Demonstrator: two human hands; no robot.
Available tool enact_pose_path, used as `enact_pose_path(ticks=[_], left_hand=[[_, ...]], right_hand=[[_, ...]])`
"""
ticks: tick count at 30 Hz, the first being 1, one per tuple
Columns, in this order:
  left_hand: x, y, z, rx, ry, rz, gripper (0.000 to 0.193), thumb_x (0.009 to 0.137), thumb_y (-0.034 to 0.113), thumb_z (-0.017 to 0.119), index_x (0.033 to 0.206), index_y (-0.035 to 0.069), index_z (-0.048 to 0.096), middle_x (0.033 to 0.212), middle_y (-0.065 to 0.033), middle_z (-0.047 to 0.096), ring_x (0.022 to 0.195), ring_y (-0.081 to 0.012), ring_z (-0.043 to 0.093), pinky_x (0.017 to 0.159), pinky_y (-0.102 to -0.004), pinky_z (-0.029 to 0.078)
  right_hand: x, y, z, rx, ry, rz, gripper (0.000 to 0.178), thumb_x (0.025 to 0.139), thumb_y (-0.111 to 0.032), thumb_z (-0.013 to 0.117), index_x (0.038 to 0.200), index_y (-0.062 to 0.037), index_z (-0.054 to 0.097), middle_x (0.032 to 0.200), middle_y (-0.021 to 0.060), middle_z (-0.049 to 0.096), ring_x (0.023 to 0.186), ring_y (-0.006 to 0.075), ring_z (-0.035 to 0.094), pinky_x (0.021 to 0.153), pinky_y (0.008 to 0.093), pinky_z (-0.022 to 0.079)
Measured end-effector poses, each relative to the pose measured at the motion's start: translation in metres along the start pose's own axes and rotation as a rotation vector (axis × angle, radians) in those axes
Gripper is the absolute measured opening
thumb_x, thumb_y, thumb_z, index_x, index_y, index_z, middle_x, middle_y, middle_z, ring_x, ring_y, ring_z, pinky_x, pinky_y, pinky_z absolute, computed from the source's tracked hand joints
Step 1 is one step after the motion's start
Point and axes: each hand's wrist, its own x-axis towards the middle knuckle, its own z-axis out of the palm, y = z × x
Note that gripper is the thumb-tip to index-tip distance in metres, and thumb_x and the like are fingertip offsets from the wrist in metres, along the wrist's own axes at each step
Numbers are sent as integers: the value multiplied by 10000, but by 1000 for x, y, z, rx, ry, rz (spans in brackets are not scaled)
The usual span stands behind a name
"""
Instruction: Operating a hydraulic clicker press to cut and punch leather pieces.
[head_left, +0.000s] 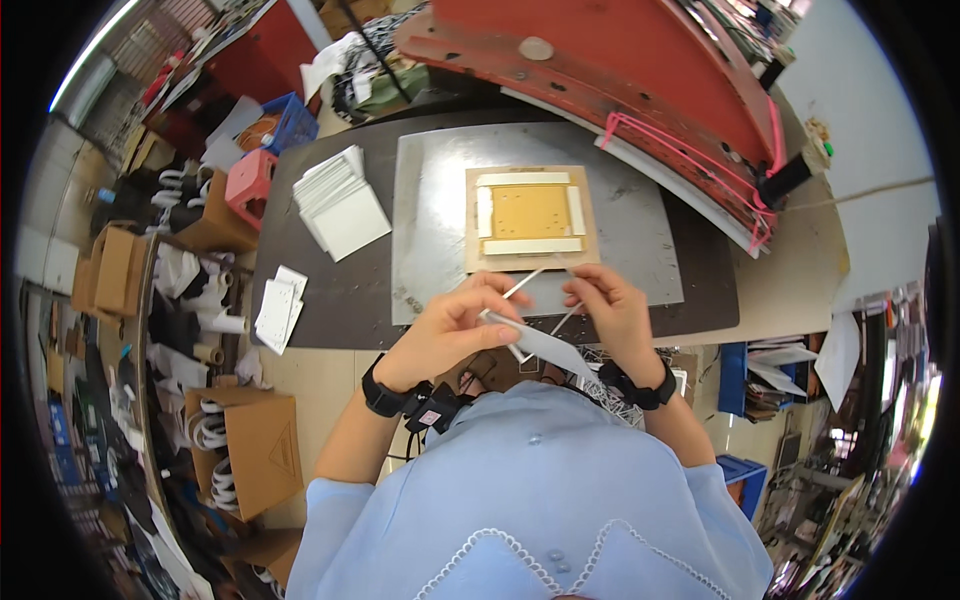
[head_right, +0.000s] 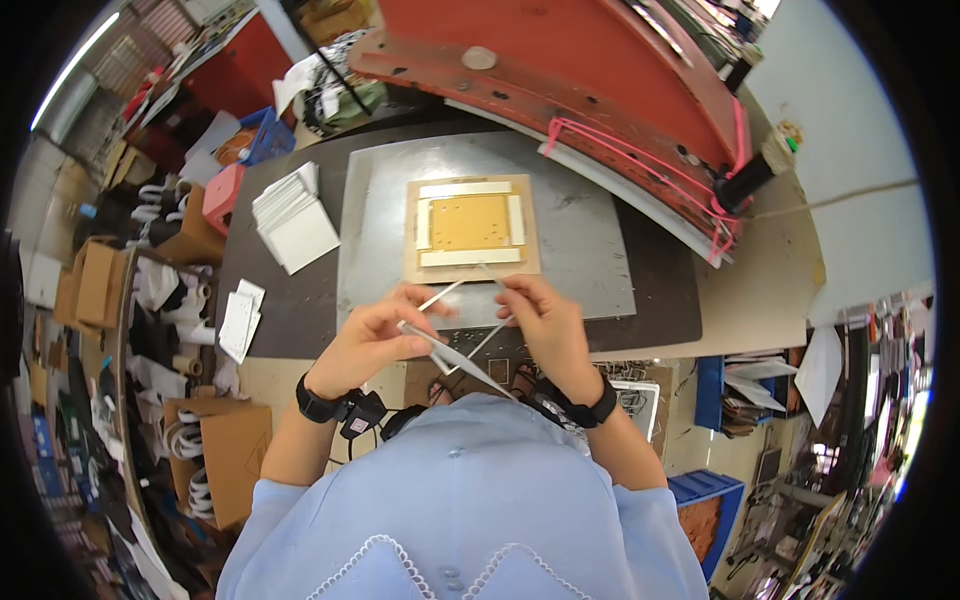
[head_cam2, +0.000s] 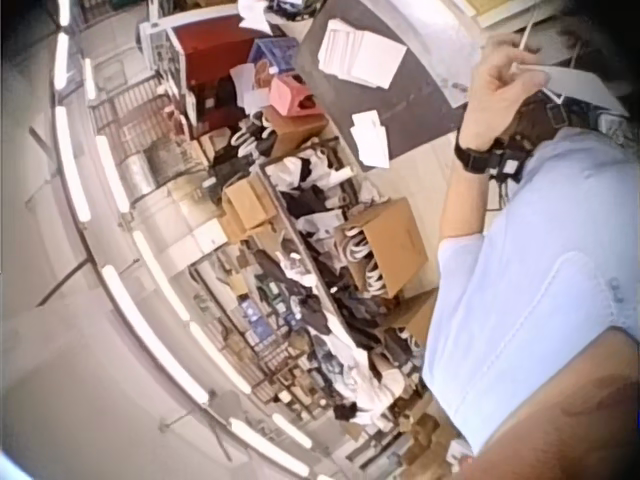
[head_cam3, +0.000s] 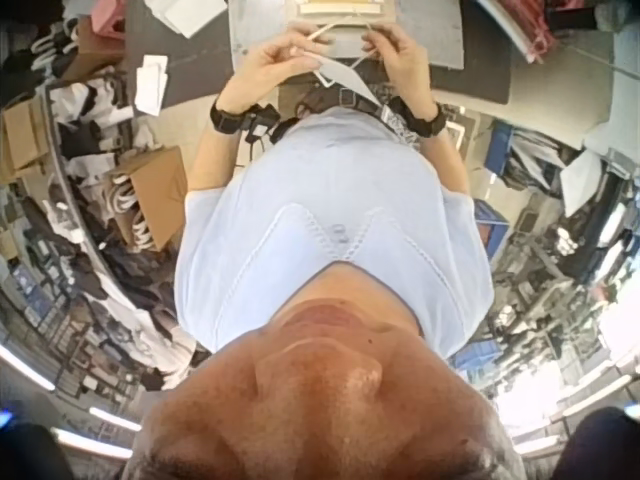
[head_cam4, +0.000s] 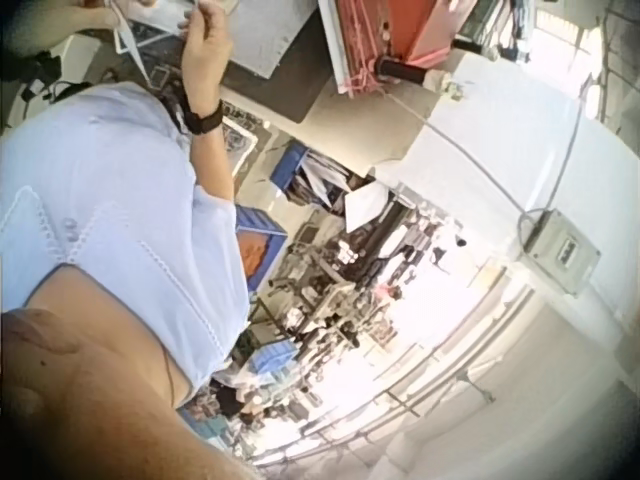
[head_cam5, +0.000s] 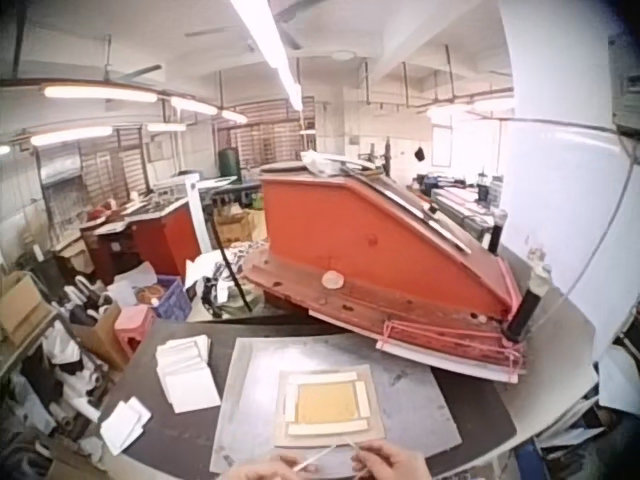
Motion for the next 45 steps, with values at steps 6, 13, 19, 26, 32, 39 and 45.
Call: enact_pose_path(ticks=[6,13,19,26,32,39,45], left_hand=[[-20,-11,-26,-265,292,326,242,970,96,550,1201,26,566,1316,-129,551,1287,-303,473,1086,-445,389],[-99,16,-135,137,731,173,254,975,134,572,1195,7,581,1038,-34,665,891,-64,610,759,-213,482],[-191,-8,-233,897,949,-141,303,904,168,652,1156,1,630,1029,-89,672,892,-163,631,795,-289,493],[-85,-18,-216,1331,824,59,403,851,245,705,1161,10,599,1111,-173,625,1050,-349,593,897,-398,467],[-20,-33,-212,1715,745,140,676,788,258,756,1357,41,463,1382,-216,456,1244,-412,448,1027,-454,401],[-11,-35,-209,1709,797,100,584,779,233,769,1223,-34,499,1323,-210,492,1225,-385,463,986,-450,403],[-15,-40,-213,1315,928,133,312,864,227,720,1029,-8,595,872,-165,633,746,-301,589,724,-355,467]], right_hand=[[-14,-2,-16,-11,94,-8,170,956,-53,564,1091,29,627,918,84,700,769,108,649,677,229,530],[-56,-14,-86,-337,-136,122,140,912,-48,592,1006,44,639,856,87,708,815,137,677,739,248,525],[-103,-3,-154,-1101,-201,246,244,850,-129,655,1023,42,637,936,158,703,882,277,681,793,331,508],[-77,-93,-43,-82,-391,-103,349,903,-235,649,1130,31,656,1075,129,696,1006,224,652,876,318,488],[-66,-158,15,541,-1094,-733,556,898,-368,661,1247,55,573,1204,188,638,1123,331,606,948,406,469],[-80,-165,29,722,-1117,-900,540,903,-351,656,1252,51,561,1198,191,629,1109,344,599,941,416,466],[-83,-162,28,760,-1131,-943,528,908,-336,652,1257,47,550,1193,194,621,1097,356,593,935,425,463]])
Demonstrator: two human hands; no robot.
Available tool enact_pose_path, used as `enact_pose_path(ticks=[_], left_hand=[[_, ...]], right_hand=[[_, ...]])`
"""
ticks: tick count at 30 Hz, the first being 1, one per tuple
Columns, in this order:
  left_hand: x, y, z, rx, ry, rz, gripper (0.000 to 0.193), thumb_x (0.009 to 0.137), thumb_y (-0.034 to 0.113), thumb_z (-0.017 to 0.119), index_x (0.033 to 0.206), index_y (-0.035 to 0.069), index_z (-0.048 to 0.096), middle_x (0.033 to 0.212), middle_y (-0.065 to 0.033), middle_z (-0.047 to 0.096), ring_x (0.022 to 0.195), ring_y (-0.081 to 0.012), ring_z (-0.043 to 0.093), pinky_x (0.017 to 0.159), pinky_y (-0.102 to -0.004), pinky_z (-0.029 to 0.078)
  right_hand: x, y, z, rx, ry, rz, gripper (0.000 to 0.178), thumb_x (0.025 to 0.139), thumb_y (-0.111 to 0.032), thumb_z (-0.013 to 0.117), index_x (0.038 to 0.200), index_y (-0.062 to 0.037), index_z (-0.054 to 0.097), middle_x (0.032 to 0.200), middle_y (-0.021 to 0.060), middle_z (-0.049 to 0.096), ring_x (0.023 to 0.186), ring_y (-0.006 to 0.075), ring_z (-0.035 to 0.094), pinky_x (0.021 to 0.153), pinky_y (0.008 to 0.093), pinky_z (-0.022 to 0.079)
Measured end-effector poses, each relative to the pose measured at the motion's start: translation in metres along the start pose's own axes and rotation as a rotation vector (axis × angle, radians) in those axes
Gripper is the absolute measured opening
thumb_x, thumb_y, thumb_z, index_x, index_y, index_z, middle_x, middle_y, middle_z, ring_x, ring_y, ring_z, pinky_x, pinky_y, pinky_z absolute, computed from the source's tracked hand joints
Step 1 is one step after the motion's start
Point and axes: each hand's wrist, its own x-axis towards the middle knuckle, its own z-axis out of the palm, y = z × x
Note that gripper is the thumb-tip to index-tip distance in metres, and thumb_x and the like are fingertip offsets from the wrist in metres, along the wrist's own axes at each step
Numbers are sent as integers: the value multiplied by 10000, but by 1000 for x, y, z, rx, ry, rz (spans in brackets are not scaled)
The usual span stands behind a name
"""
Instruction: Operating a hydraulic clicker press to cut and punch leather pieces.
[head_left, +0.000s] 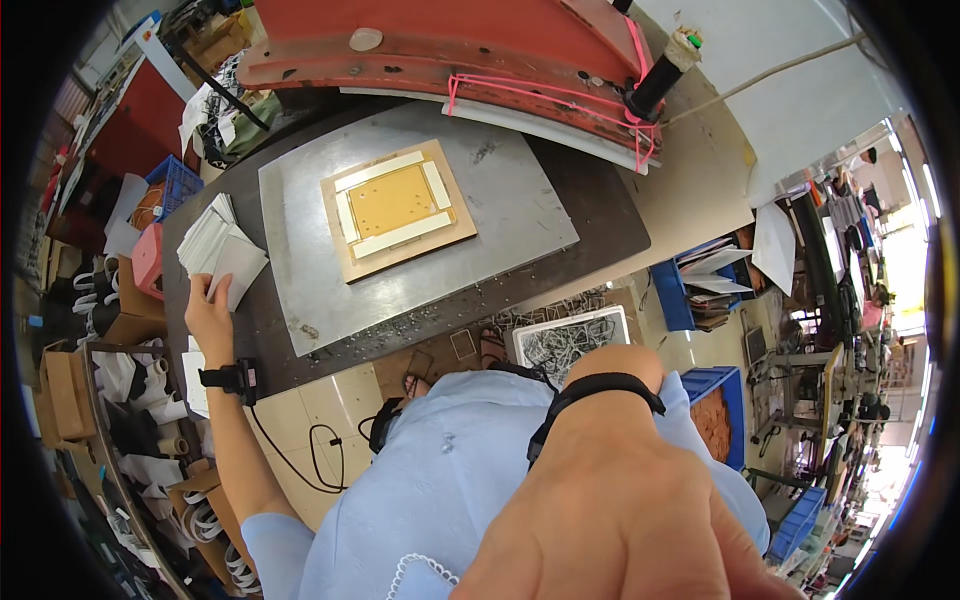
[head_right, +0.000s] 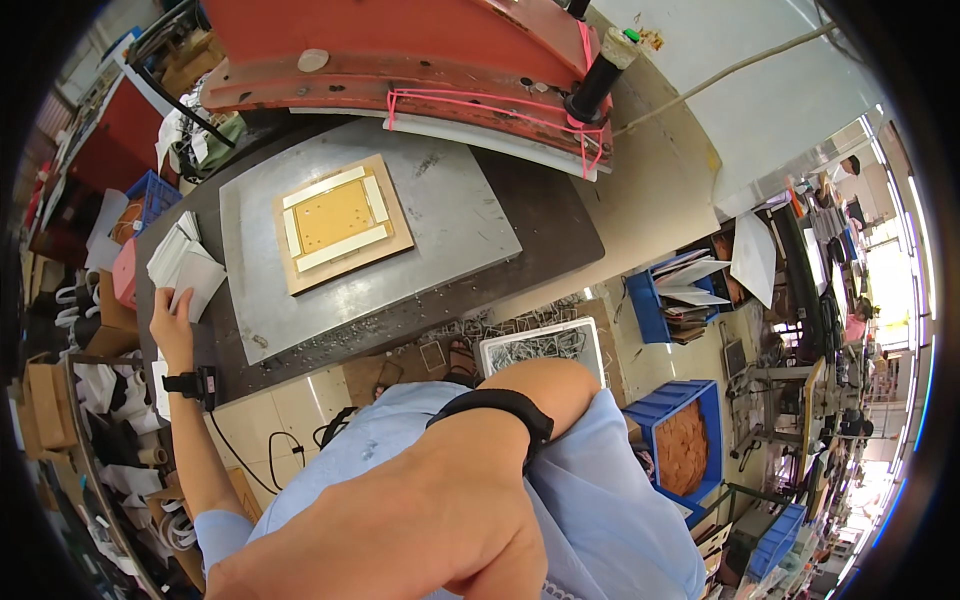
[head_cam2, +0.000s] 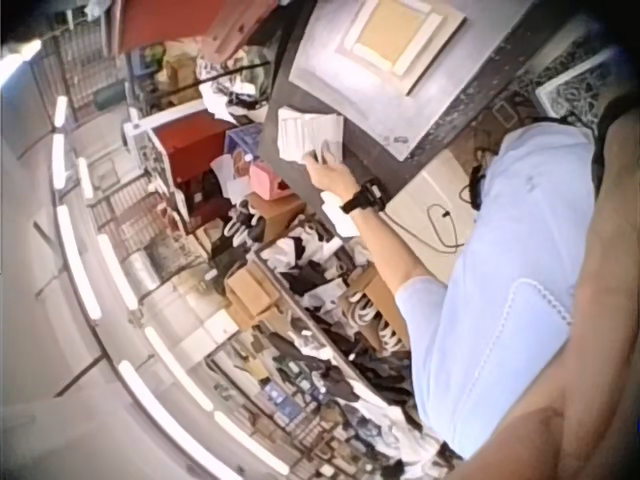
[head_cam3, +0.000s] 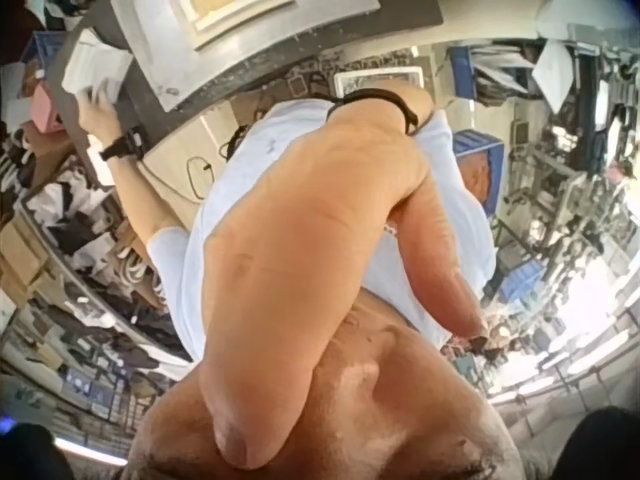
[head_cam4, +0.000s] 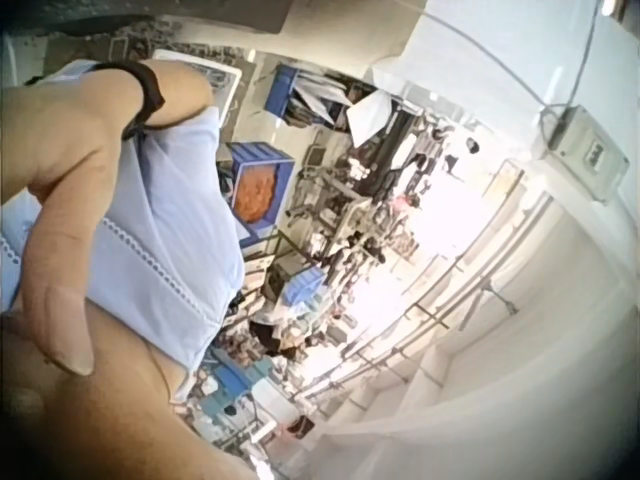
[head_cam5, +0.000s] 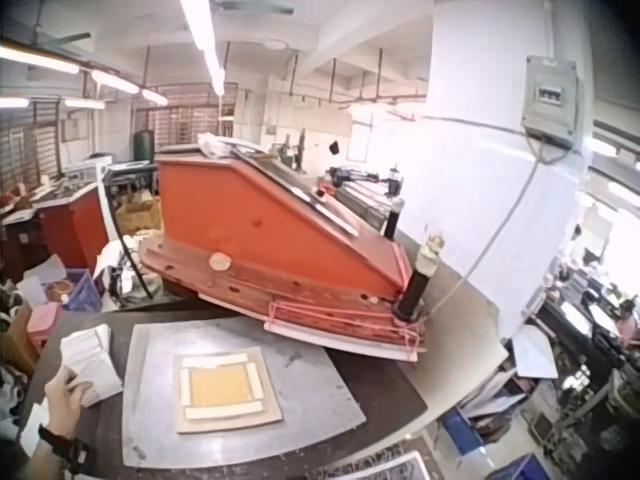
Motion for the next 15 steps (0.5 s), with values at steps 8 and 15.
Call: enact_pose_path(ticks=[8,15], left_hand=[[13,-5,-18,113,246,277,256,969,261,599,1020,19,666,868,-95,648,771,-224,614,767,-291,474],[-10,67,-35,-626,-38,-139,195,949,163,637,1038,-8,670,908,20,640,828,-39,553,753,-185,434]], right_hand=[[-6,-6,-1,41,-17,-49,511,915,-316,646,1263,42,536,1185,197,610,1081,371,585,927,438,460],[-6,-5,-10,19,0,-28,497,920,-298,640,1268,38,524,1179,200,601,1066,384,578,921,448,457]])
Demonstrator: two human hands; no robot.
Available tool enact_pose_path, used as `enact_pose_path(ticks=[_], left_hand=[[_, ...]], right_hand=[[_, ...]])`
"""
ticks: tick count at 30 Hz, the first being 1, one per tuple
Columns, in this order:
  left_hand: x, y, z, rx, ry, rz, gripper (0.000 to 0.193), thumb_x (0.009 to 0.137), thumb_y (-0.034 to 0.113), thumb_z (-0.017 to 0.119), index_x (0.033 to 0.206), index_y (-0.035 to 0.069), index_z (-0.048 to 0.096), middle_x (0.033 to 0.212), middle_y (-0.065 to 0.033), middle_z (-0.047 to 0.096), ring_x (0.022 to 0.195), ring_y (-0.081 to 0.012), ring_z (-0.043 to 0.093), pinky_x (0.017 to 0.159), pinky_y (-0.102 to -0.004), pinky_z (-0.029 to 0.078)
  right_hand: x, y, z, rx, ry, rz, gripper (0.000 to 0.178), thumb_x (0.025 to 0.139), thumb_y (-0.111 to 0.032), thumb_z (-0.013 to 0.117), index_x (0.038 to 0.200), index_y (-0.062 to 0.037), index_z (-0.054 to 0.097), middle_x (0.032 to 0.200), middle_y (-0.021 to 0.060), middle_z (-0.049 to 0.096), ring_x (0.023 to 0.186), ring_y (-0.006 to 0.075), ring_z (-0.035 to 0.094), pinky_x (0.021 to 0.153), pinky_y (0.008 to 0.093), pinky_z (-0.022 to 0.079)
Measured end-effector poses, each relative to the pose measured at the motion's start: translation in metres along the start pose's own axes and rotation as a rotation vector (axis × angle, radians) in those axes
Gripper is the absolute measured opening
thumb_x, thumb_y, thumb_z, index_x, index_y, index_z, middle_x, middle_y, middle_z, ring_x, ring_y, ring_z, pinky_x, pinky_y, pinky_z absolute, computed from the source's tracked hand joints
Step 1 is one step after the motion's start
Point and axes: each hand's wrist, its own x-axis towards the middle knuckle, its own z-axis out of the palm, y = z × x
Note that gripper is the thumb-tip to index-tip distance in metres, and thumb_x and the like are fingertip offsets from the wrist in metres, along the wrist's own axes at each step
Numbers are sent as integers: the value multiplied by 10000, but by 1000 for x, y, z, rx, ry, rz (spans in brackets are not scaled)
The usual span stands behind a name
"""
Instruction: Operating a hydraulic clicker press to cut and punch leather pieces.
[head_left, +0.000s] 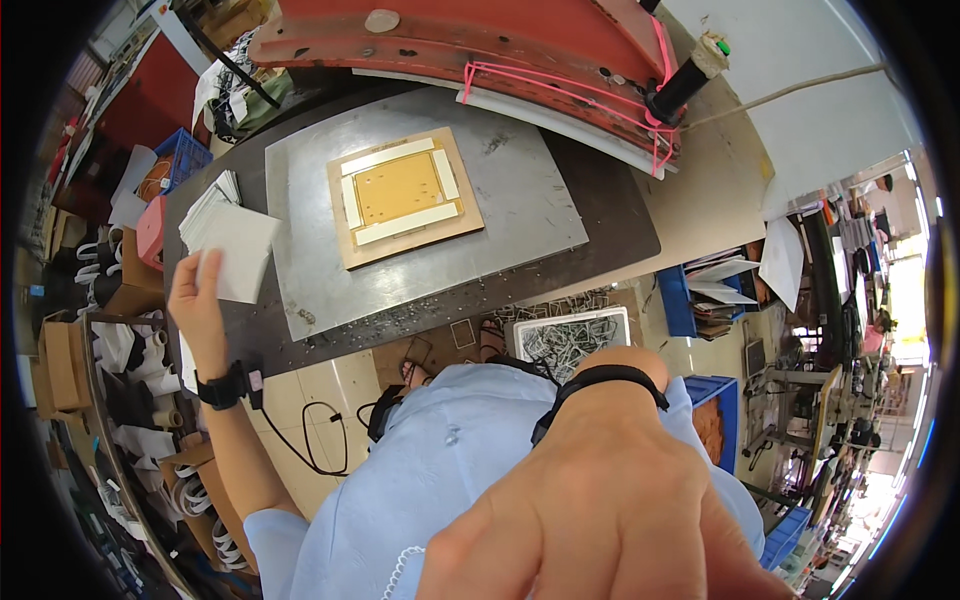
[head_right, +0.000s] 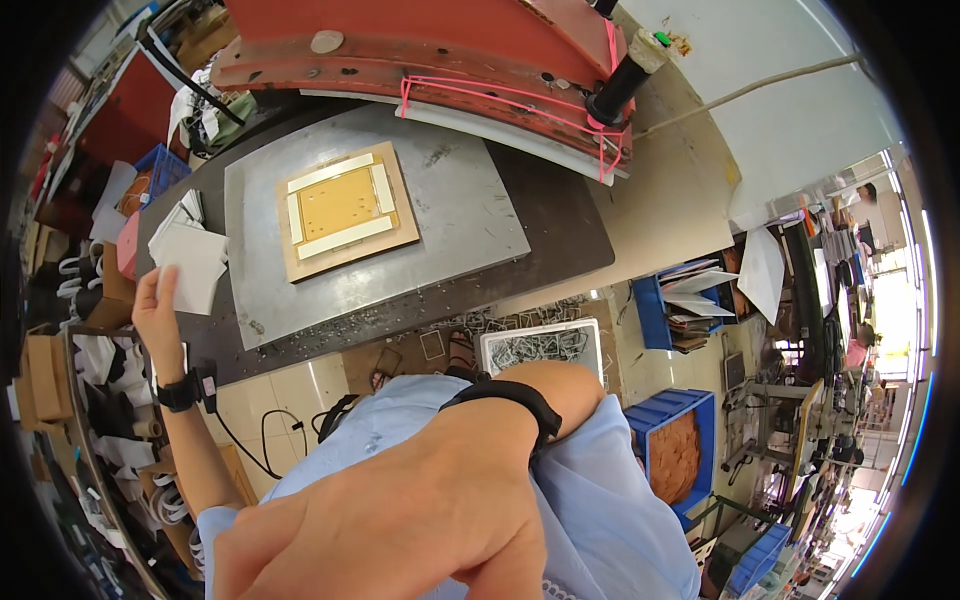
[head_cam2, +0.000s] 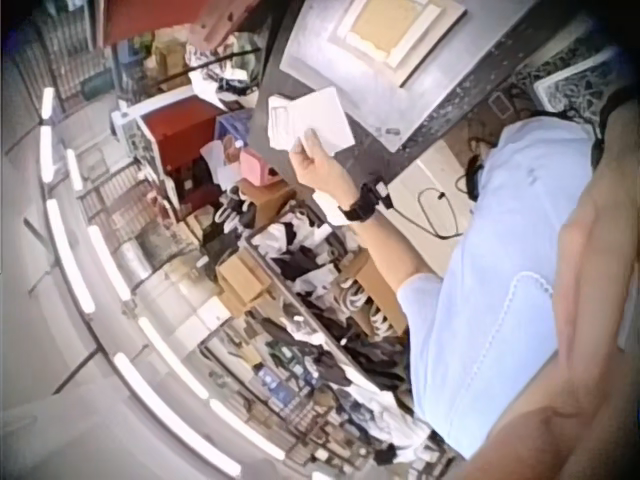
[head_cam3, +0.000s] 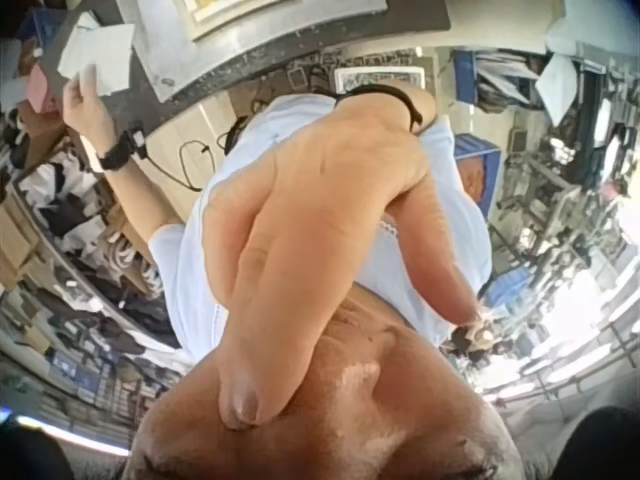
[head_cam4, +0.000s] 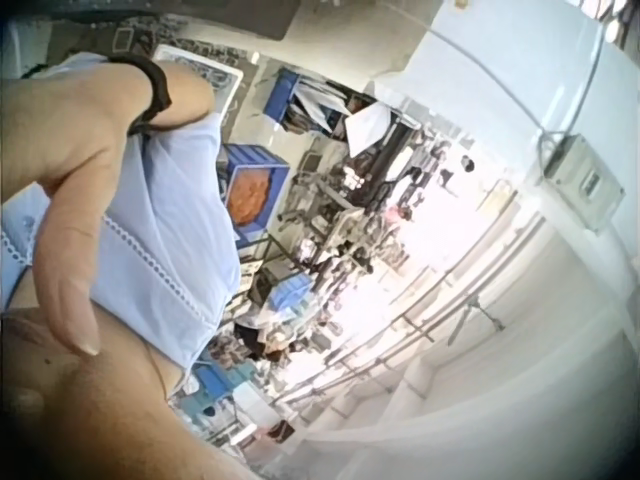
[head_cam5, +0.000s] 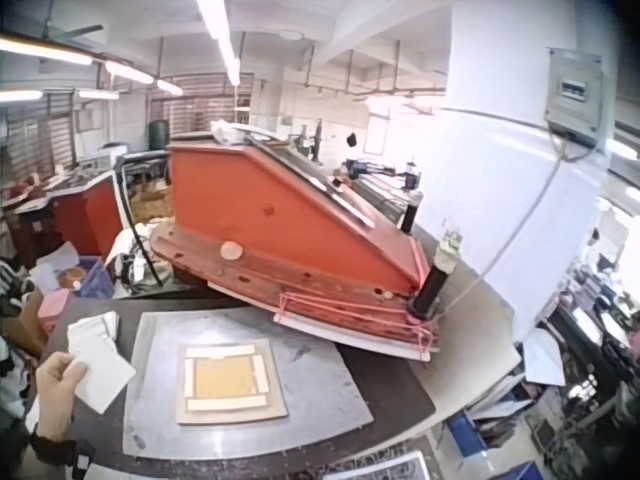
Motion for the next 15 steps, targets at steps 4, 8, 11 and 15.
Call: enact_pose_path(ticks=[4,8,11,15], left_hand=[[-33,37,36,-160,-308,-155,185,950,157,632,1002,-17,667,890,27,645,810,-25,536,712,-181,424],[-68,68,62,-174,-578,-227,167,937,144,640,945,-16,688,814,16,660,766,-35,557,680,-200,453],[-77,75,83,-176,-627,-186,167,922,152,657,928,-11,690,778,-19,676,737,-50,573,670,-215,467],[-78,76,102,-211,-689,-186,190,937,167,636,990,-12,667,841,-67,686,785,-95,606,705,-236,481]], right_hand=[[-4,3,-15,-177,82,134,490,924,-288,637,1271,35,517,1176,202,596,1058,391,574,917,454,455],[-45,20,-55,-1275,368,568,424,878,-221,700,1229,-13,586,1101,118,629,855,281,607,742,379,505],[-84,22,-63,-1015,573,1102,360,906,-247,669,1177,-22,594,923,108,660,748,196,628,637,306,499],[-126,25,-65,-641,769,1285,247,947,-244,610,1020,-9,619,734,33,634,601,103,590,571,251,471]])
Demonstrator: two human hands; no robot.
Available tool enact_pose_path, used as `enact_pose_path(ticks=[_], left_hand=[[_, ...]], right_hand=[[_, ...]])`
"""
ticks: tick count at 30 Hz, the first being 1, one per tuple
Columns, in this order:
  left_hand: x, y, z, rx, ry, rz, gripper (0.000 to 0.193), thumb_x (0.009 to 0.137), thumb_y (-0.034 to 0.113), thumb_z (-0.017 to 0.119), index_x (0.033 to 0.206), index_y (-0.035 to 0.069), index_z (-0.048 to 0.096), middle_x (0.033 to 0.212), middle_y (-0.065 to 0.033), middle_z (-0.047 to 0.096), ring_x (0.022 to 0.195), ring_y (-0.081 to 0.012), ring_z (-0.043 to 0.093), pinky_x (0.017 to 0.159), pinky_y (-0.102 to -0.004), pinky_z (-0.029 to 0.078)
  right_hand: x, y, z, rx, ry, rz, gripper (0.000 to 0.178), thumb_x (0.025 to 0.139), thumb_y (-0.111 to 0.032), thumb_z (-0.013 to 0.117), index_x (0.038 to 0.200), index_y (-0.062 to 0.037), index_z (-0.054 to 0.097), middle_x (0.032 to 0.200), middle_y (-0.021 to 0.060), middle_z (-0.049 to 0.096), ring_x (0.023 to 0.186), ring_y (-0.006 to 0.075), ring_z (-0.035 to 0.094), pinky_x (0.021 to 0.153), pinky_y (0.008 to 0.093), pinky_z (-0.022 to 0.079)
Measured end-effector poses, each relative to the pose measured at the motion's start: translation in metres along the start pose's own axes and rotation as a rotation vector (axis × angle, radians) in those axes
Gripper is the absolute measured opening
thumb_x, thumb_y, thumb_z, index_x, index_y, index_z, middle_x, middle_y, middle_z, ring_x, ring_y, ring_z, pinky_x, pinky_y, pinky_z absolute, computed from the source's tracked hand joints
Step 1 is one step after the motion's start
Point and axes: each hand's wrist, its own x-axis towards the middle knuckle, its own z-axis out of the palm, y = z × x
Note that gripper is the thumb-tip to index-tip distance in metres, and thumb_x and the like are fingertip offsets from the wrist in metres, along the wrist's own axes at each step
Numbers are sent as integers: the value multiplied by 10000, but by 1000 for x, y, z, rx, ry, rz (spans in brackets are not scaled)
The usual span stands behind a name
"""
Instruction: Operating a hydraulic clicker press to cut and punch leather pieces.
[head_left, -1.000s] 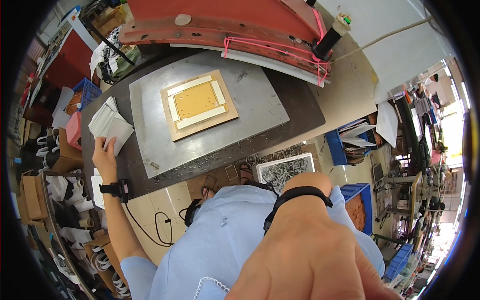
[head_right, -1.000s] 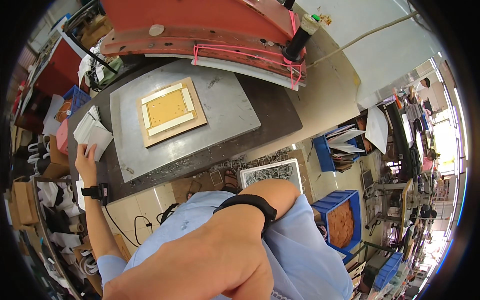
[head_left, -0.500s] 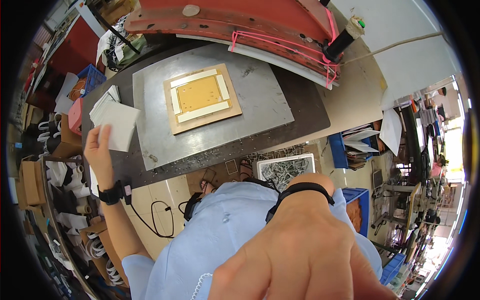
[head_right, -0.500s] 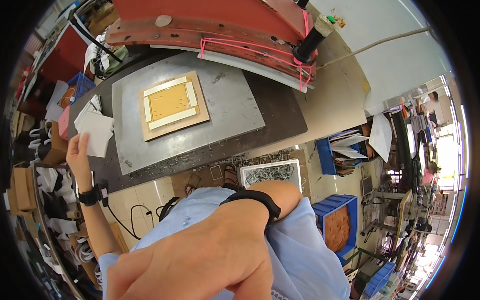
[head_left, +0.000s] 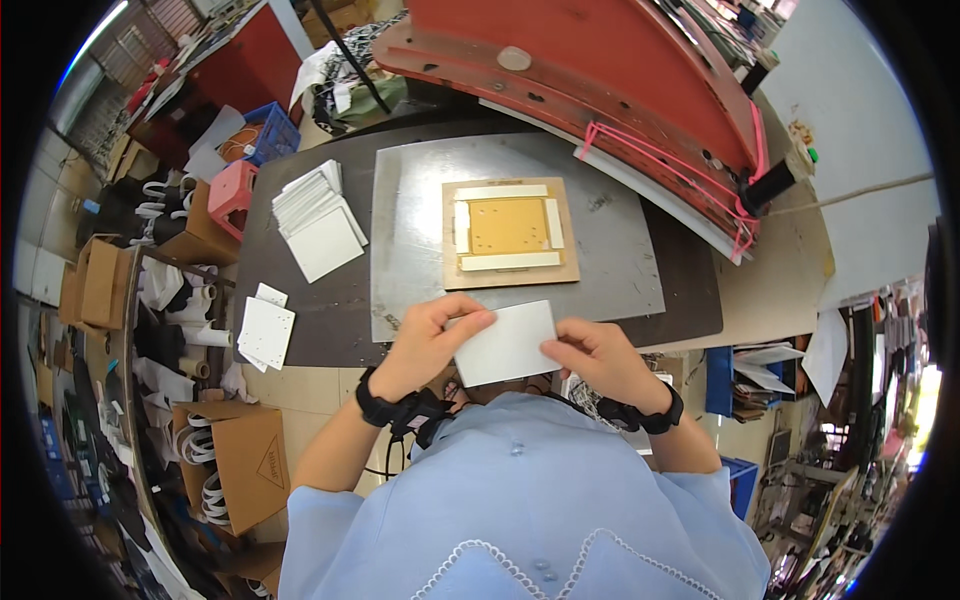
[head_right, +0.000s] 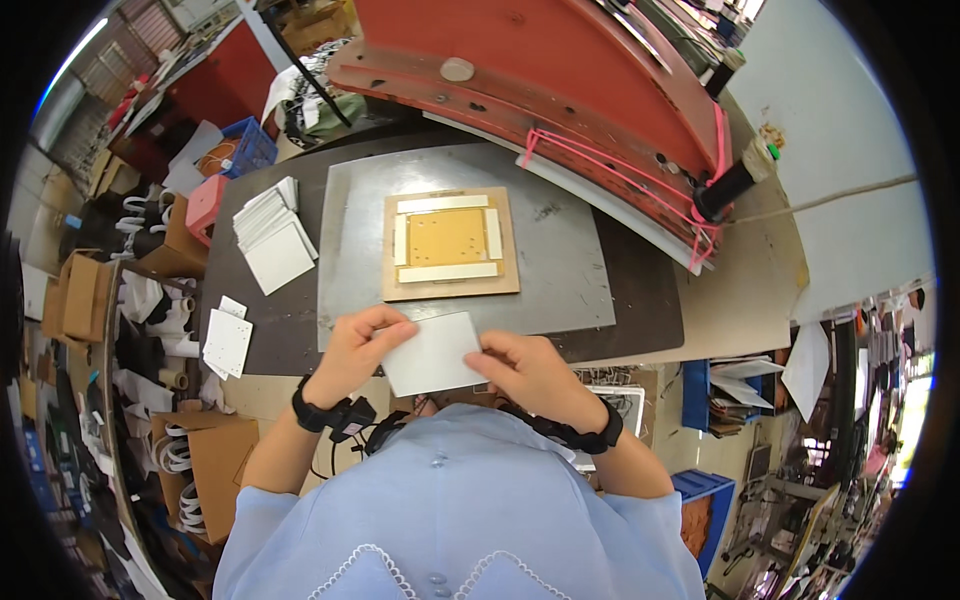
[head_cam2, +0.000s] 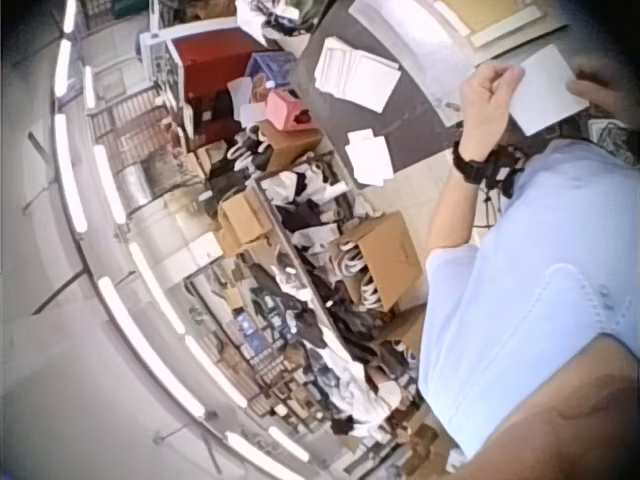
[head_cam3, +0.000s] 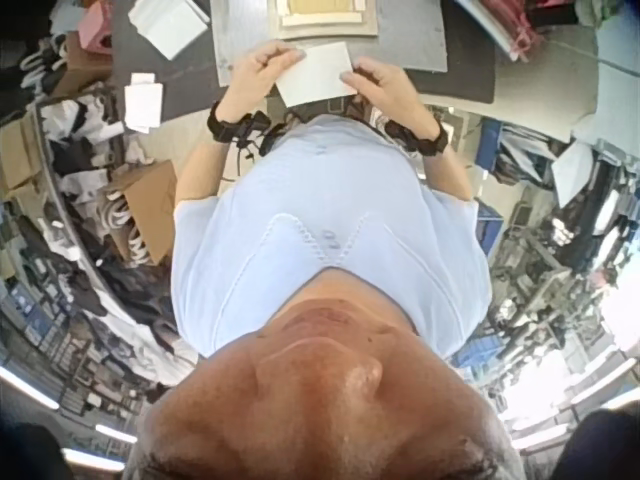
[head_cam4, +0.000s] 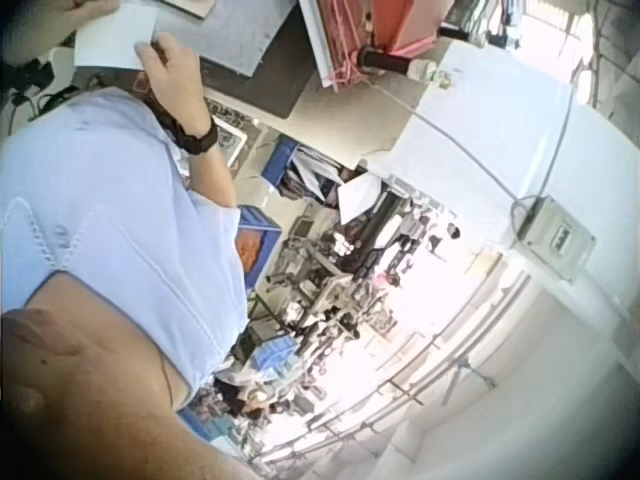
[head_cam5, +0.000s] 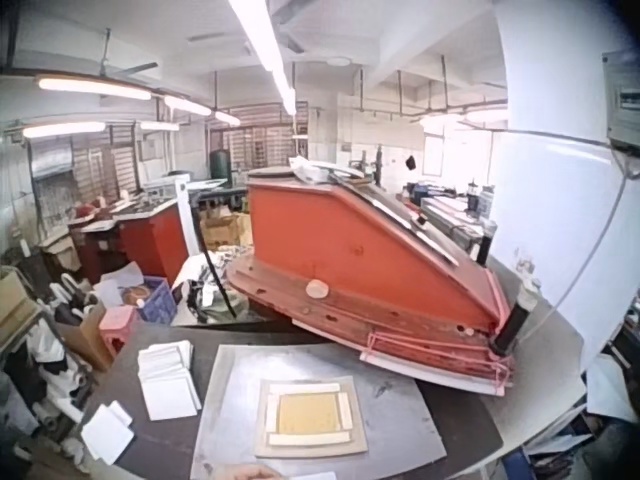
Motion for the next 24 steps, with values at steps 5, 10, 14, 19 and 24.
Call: enact_pose_path(ticks=[5,10,14,19,24], left_hand=[[29,-13,-12,256,183,184,268,975,118,531,1219,8,542,1110,-168,634,1030,-263,614,879,-335,478],[66,-27,-29,707,209,454,351,962,88,514,1300,4,477,1339,-213,514,1228,-371,499,1018,-397,422],[74,-38,-27,665,200,431,343,946,77,520,1267,-39,484,1298,-216,535,1189,-378,516,987,-409,441],[75,-39,-27,627,206,437,340,962,100,508,1276,-28,487,1294,-200,538,1186,-371,515,988,-403,439],[77,-37,-24,660,210,395,354,964,130,516,1281,-24,490,1291,-190,521,1183,-362,502,986,-397,440]], right_hand=[[36,5,-23,95,324,35,232,951,-235,602,970,-4,619,730,22,628,581,53,568,494,201,441],[89,10,-39,225,398,-79,268,940,-214,618,1012,41,577,719,66,639,532,74,546,471,205,442],[113,9,-35,240,333,-44,251,934,-197,623,993,44,580,707,74,631,533,84,556,454,210,440],[129,15,-38,226,337,-58,239,928,-178,627,973,51,578,703,87,636,537,87,569,437,214,441],[126,15,-36,158,314,-46,234,931,-176,619,966,52,577,699,88,641,539,85,572,439,212,442]])
